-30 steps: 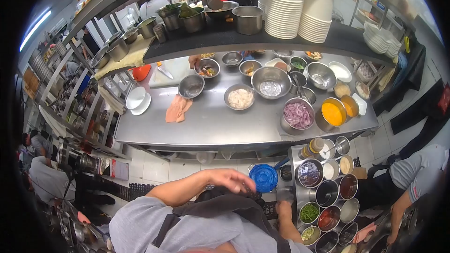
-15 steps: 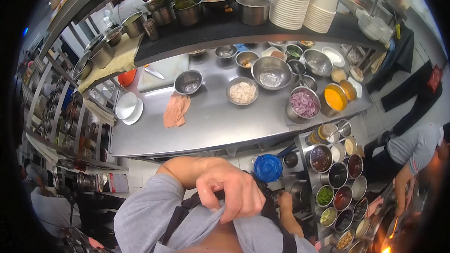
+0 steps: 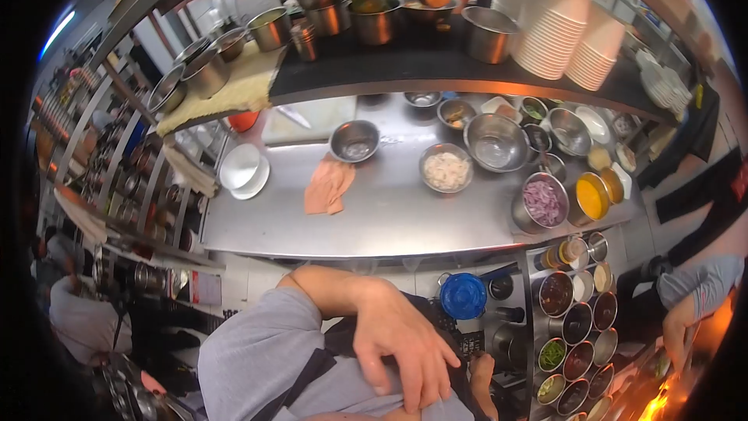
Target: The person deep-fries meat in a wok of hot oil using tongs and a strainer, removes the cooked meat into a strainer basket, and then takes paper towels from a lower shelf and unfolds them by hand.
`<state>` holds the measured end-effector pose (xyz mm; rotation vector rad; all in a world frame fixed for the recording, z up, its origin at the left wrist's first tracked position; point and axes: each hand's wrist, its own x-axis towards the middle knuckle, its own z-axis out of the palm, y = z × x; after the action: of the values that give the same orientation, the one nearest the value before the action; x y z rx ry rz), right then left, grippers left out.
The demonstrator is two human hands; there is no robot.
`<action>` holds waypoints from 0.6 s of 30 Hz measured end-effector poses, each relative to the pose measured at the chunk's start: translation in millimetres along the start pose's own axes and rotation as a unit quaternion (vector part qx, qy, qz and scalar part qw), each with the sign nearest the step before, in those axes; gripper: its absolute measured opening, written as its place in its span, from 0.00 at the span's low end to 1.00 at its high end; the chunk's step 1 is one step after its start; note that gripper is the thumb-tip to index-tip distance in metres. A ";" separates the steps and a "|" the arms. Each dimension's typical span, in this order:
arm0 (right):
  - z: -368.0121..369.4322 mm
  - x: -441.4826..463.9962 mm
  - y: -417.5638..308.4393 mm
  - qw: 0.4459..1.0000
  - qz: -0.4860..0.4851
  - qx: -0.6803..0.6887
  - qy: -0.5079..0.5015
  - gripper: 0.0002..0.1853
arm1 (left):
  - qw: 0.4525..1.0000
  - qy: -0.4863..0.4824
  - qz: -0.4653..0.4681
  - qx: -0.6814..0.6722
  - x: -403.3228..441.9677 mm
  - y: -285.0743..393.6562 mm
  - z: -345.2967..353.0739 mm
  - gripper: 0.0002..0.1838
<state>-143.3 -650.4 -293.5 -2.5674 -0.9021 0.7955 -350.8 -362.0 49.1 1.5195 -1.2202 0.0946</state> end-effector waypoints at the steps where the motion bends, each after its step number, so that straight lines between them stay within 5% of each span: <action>1: -12.5 -4.2 -16.1 1.000 -0.007 -0.008 -0.007 0.10 | 0.999 0.033 0.024 -0.017 1.1 -2.5 -0.8 0.12; 2: -17.6 -0.1 -26.6 1.000 -0.024 -0.015 -0.011 0.10 | 0.999 0.042 0.023 -0.009 0.4 -1.1 -4.3 0.12; 4: -22.4 8.1 -34.7 0.998 -0.052 -0.026 -0.013 0.10 | 0.969 0.209 0.054 0.124 -2.6 4.4 -14.3 0.09; 6: -18.8 23.4 -39.1 0.996 -0.079 -0.039 -0.016 0.10 | 0.953 0.245 0.080 0.160 -4.0 11.7 -16.5 0.12; 8: -12.9 40.4 -45.5 0.993 -0.105 -0.053 -0.023 0.10 | 0.937 0.341 -0.030 0.073 -3.8 28.6 -10.5 0.18; 10: -9.6 60.1 -55.9 0.988 -0.139 -0.067 -0.028 0.10 | 0.979 0.199 0.010 -0.032 -7.4 2.3 18.6 0.31; 13: -9.8 85.1 -73.7 0.979 -0.177 -0.093 -0.040 0.10 | 0.989 0.140 0.045 0.001 -12.5 -5.8 55.7 0.33; 15: -9.1 99.1 -84.4 0.973 -0.198 -0.110 -0.047 0.09 | 0.996 0.069 -0.016 -0.058 -28.5 12.0 50.6 0.30; 18: -9.3 113.8 -96.0 0.965 -0.222 -0.130 -0.047 0.09 | 0.990 0.122 -0.072 0.027 -50.9 43.8 50.4 0.33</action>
<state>-109.9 -505.1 -288.7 -2.3987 -1.6328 0.7039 -432.1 -361.6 28.2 1.5863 -0.9179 0.2141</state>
